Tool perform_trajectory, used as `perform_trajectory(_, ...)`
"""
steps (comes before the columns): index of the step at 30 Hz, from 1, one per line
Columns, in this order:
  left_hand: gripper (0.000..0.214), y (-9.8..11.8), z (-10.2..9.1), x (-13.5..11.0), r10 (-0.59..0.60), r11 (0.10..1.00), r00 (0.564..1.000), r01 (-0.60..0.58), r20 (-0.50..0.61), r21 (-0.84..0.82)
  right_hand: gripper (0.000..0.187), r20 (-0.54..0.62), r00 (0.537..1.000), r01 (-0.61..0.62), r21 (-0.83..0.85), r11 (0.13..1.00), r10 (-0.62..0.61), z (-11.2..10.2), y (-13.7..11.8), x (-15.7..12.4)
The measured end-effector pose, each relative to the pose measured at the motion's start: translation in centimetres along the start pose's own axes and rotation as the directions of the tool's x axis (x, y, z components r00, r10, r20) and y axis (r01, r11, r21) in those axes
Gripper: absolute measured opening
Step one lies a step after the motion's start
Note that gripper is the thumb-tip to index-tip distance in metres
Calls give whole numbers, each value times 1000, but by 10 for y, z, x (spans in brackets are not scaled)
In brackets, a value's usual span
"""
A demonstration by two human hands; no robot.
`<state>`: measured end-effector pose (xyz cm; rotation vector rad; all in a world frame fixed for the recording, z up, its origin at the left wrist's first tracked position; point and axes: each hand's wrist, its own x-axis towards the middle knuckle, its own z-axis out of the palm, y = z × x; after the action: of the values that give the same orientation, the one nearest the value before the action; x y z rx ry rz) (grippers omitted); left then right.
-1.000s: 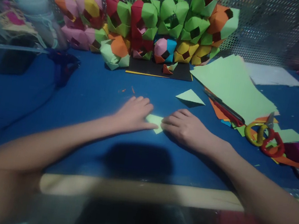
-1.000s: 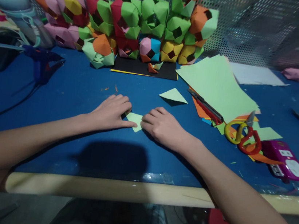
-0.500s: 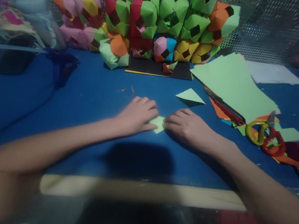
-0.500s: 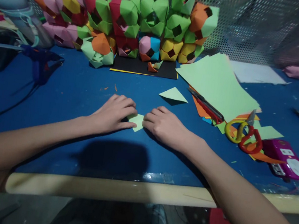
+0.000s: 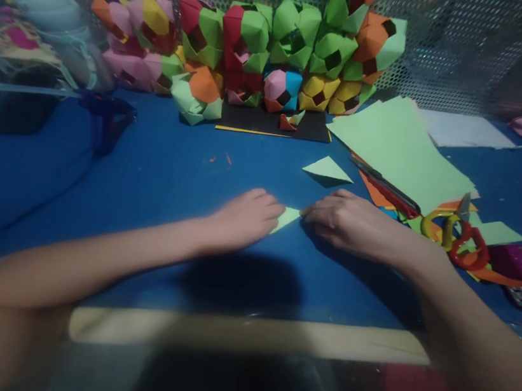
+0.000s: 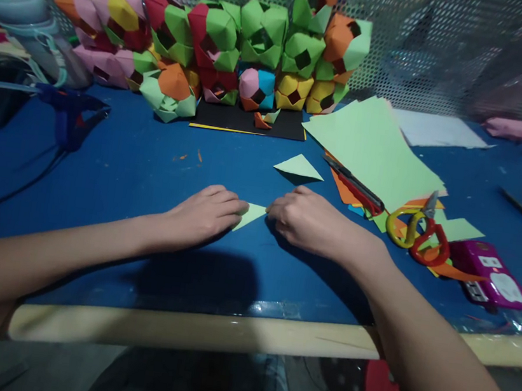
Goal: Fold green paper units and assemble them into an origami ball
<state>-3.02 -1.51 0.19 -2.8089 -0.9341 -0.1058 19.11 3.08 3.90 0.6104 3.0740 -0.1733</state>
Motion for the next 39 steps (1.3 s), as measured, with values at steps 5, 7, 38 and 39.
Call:
perform_trajectory(5, 26, 2, -3, 2, -9, 1000, 998, 9, 61, 5, 24, -37, 997, -65, -85, 994, 62, 6, -7, 6)
perform_trajectory(7, 27, 3, -6, 3, -29, 999, 994, 30, 103, -10, 25, -106, 988, -126, -123, 984, 113, 14, -12, 11)
perform_trajectory(38, 27, 7, -33, -3, -421, 906, 895, 421, 149, 30, 24, 17, 964, -241, -369, 898, 266, 15, -27, 3)
perform_trajectory(39, 28, 5, -35, -2, -399, 914, 904, 405, 153, -12, 22, 20, 963, -244, -369, 897, 270, 14, -27, 3)
